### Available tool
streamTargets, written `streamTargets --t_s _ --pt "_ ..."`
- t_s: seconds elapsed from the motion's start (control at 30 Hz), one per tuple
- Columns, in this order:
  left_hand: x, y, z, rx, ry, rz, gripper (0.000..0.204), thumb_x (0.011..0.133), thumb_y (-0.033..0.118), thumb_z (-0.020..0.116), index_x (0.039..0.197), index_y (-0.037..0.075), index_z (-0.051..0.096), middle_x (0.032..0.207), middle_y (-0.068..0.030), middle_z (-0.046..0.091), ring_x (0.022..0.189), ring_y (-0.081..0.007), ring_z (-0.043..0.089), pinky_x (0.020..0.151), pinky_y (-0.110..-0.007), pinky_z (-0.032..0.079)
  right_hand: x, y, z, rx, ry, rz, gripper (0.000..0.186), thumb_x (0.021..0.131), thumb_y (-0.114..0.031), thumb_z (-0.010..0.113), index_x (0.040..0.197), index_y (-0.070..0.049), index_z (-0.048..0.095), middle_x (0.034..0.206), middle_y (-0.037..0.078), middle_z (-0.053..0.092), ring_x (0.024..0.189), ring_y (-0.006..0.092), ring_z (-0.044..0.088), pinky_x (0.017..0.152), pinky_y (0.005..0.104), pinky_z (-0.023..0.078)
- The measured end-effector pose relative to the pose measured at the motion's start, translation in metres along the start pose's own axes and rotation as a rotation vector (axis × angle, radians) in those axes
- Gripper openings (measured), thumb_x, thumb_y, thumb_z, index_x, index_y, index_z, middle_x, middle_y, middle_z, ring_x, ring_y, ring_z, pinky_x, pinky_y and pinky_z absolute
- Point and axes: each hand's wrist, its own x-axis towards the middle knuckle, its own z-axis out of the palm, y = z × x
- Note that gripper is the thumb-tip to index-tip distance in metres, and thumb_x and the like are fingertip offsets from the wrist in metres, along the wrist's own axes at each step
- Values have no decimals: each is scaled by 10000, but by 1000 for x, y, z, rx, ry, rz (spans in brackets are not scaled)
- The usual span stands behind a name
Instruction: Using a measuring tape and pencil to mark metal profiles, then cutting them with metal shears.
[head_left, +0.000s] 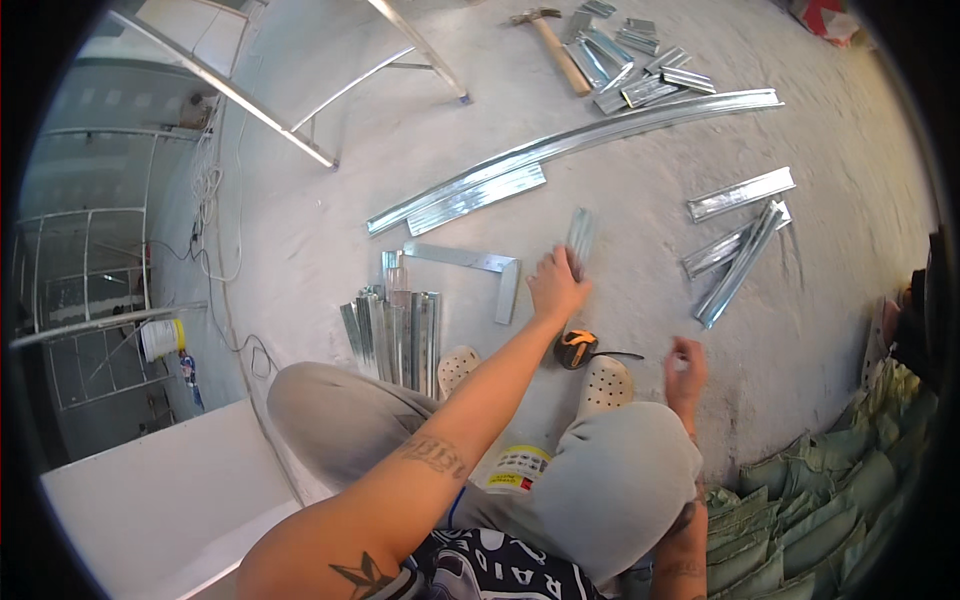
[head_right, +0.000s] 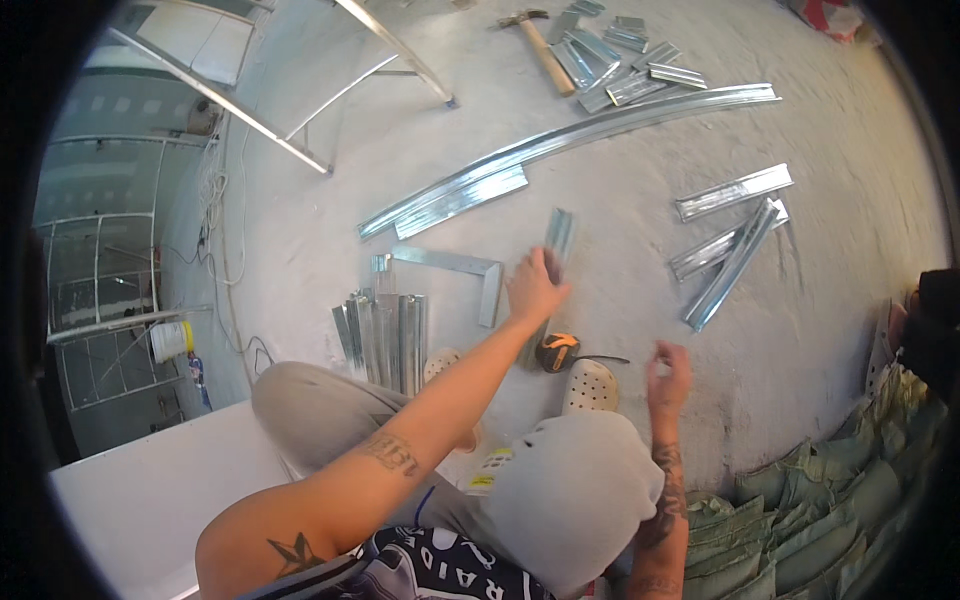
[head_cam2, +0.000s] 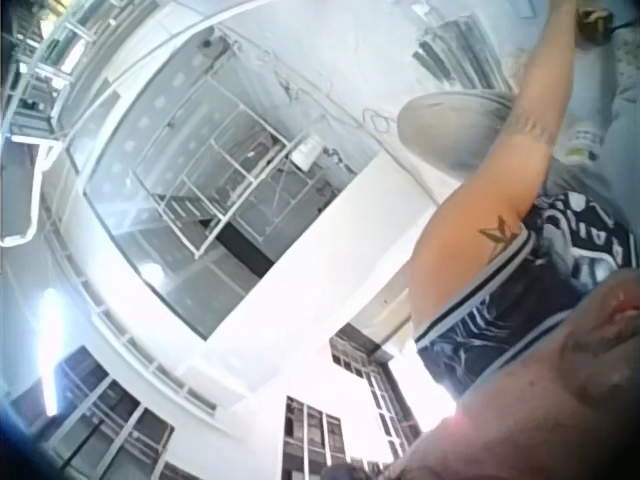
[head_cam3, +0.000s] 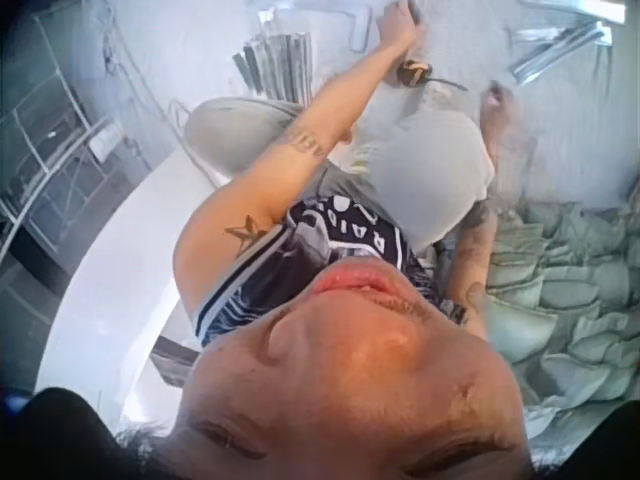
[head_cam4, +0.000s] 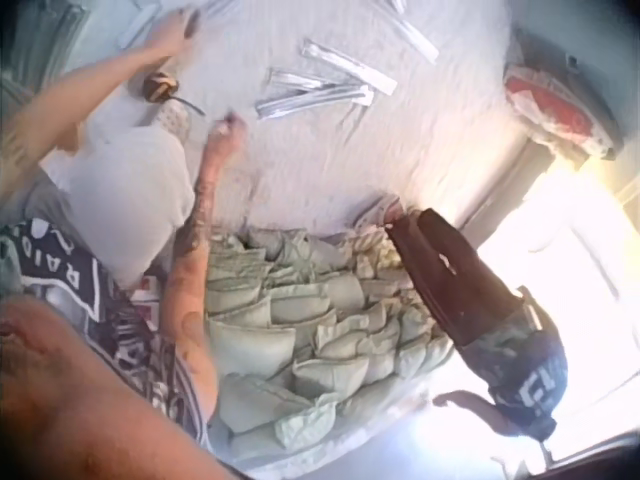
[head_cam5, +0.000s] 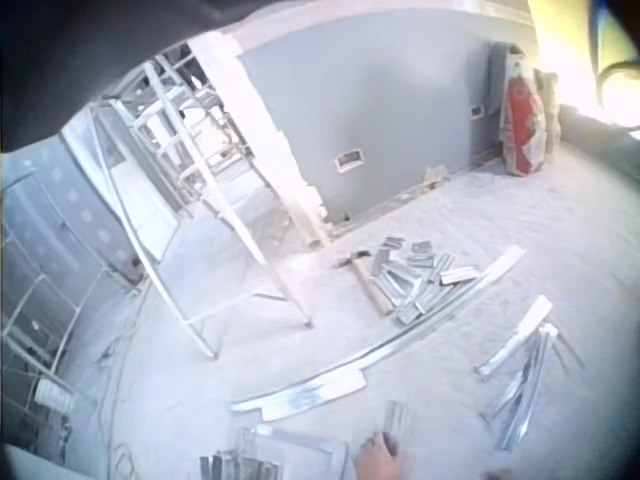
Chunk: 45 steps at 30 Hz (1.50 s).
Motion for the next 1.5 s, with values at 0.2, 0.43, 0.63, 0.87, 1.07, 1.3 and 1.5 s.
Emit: streamTargets --t_s 0.2,0.43,0.63,0.87,1.07,1.3,1.5 --pt "70 -73 -80 -77 50 -88 638 704 316 787 1256 180 499 1139 -165 589 1115 -390 561 909 -596 436 50 -83 100 97 -400 -141 234 816 -4 648 1043 -55 672 929 128 616 868 288 641 770 378 518" --pt "114 -181 -69 -93 -100 149 760 717 313 800 1384 175 463 1252 -197 550 1205 -386 510 993 -542 421 76 -52 153 -61 -494 -16 226 830 -61 679 1056 -61 667 896 119 606 849 298 622 761 398 505" --pt "194 -307 -119 357 194 -24 635 795 260 750 1355 81 508 1274 -130 586 1236 -326 508 1043 -547 403 77 -70 137 -138 -390 -71 385 804 -54 721 1174 -84 619 939 112 609 920 281 610 759 395 500" --pt "203 -339 -173 601 -105 191 416 847 246 686 1208 85 557 1184 -100 640 1171 -301 567 1048 -569 378 127 -130 64 -126 -227 -143 319 819 -12 697 1129 -45 631 1007 103 602 928 248 593 752 344 494" --pt "167 -311 -335 428 235 410 404 772 124 677 1125 83 487 864 -176 658 812 -426 650 707 -541 505 190 -326 71 -116 -294 -728 387 784 -52 753 1153 -101 648 1134 151 587 1069 349 585 884 409 493" --pt "-53 -211 -521 910 972 670 174 835 133 591 994 65 583 824 -69 603 784 -222 629 715 -363 470 164 -557 102 33 -483 -1192 661 754 -254 830 1337 -104 554 1159 155 630 1016 323 600 828 398 509" --pt "-180 -289 -506 931 1033 521 427 794 187 658 1190 85 535 1028 -113 591 989 -268 596 859 -432 467 105 -605 163 -324 -1068 -861 479 849 -339 767 1209 -52 635 869 115 668 682 227 582 710 345 500"
